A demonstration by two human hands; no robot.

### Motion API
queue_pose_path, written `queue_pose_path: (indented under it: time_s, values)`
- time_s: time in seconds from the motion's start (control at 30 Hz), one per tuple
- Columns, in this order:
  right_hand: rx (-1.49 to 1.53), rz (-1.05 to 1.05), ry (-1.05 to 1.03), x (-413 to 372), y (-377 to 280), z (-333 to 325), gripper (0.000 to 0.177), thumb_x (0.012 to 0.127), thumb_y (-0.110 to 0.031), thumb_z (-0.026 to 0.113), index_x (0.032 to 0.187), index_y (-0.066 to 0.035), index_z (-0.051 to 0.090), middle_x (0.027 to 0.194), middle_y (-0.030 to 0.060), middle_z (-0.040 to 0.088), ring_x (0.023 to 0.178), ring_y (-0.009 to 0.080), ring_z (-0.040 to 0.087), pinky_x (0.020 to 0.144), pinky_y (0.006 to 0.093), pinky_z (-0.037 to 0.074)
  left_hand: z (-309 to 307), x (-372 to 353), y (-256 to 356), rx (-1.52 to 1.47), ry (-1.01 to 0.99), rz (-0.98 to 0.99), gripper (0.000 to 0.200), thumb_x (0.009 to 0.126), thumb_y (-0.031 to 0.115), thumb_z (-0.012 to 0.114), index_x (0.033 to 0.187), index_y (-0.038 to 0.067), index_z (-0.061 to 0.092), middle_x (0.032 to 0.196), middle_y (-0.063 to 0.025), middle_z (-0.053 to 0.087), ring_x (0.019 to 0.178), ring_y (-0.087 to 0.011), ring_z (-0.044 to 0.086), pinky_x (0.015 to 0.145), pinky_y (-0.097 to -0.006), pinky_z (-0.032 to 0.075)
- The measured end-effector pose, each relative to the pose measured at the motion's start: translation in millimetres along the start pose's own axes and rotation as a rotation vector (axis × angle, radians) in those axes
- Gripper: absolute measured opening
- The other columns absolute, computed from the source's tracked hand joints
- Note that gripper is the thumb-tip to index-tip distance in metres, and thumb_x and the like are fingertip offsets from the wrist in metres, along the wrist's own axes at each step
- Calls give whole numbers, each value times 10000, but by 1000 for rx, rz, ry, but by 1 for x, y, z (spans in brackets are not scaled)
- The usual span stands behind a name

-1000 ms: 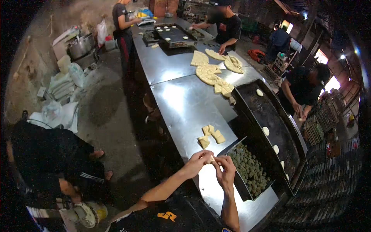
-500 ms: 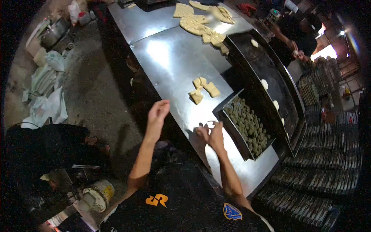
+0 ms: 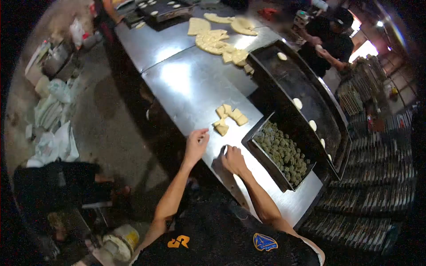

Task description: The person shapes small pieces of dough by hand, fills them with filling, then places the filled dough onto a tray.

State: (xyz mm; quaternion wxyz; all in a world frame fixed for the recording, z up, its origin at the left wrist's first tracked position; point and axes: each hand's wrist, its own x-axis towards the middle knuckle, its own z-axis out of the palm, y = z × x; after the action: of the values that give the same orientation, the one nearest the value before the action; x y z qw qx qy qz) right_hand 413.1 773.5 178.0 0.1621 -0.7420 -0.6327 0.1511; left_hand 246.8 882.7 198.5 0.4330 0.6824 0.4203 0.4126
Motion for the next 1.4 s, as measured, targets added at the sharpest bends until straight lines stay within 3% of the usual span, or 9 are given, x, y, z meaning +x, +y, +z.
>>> queue_pose_path:
  time_s: [0.1, 0.2, 0.47, 0.63, 0.73, 0.87, 1.0, 1.17, 1.4]
  values:
    - [75, -37, -343, -20, 31, -25, 298, 836, -233, 590, 965, 34, 621, 852, 301, 586, 814, 454, 578, 762, 501, 475, 44, 19, -28, 296, -42, 46, 266, 854, 196, 661, 1043, 9, 647, 977, -168, 596, 904, -340, 568, 806, -428, 455]
    - [434, -20, -468, -15, 6, -125, 369, 825, -282, 712, 1056, -2, 647, 916, 171, 639, 866, 293, 624, 790, 400, 502, 65, 22, -3, 373, -38, 79, 268, 837, 182, 677, 1008, 12, 559, 980, -166, 537, 930, -347, 522, 816, -441, 417]
    - [460, 230, 728, 105, 101, -251, 325, 831, -240, 696, 1041, 1, 642, 969, 151, 679, 911, 252, 657, 814, 353, 514, 79, 26, 8, 252, -245, 101, 216, 845, 93, 659, 1016, 21, 549, 970, -156, 584, 882, -324, 573, 806, -417, 452]
    - [-5, 332, 615, 203, 165, -250, 282, 813, -184, 659, 1027, -2, 652, 1015, 210, 665, 932, 350, 658, 813, 395, 516, 59, 26, -13, -327, -229, -233, 334, 887, 60, 633, 1186, -15, 504, 1079, -113, 601, 989, -184, 597, 846, -288, 488]
    - [223, 350, 322, 216, 166, -242, 260, 805, -171, 643, 998, 3, 659, 981, 218, 655, 910, 378, 644, 812, 422, 505, 38, 23, -10, -466, -174, -324, 298, 910, 57, 606, 1175, -32, 504, 1079, -79, 591, 962, -146, 584, 817, -267, 471]
    - [279, 131, 866, 163, 103, -214, 197, 854, -163, 620, 947, 3, 671, 1093, 232, 640, 897, 361, 645, 776, 406, 504, 19, 25, 3, -575, -192, -365, 327, 963, 177, 576, 1212, -11, 478, 1131, -91, 591, 1017, -145, 566, 810, -248, 460]
    - [524, 170, 67, 49, 13, -164, 248, 892, -187, 642, 1041, 11, 646, 1056, 171, 668, 946, 251, 646, 793, 332, 506, 34, 22, 38, -592, -382, -414, 291, 952, 117, 580, 1182, -21, 465, 1099, -91, 572, 989, -149, 579, 799, -264, 502]
    - [1010, 284, 190, -37, 7, -85, 348, 873, -236, 703, 1119, 3, 646, 990, 99, 684, 877, 148, 638, 757, 315, 524, 74, -19, 39, -602, -574, -308, 326, 895, 10, 617, 1188, -18, 477, 1054, -78, 568, 976, -147, 579, 824, -273, 530]
    - [792, 268, 98, -85, 32, -99, 316, 847, -217, 713, 1093, -22, 672, 918, 117, 705, 841, 175, 658, 737, 323, 519, 78, -50, 50, -470, -750, -445, 258, 913, 125, 645, 1103, -38, 583, 963, -26, 610, 818, -82, 545, 728, -226, 480]
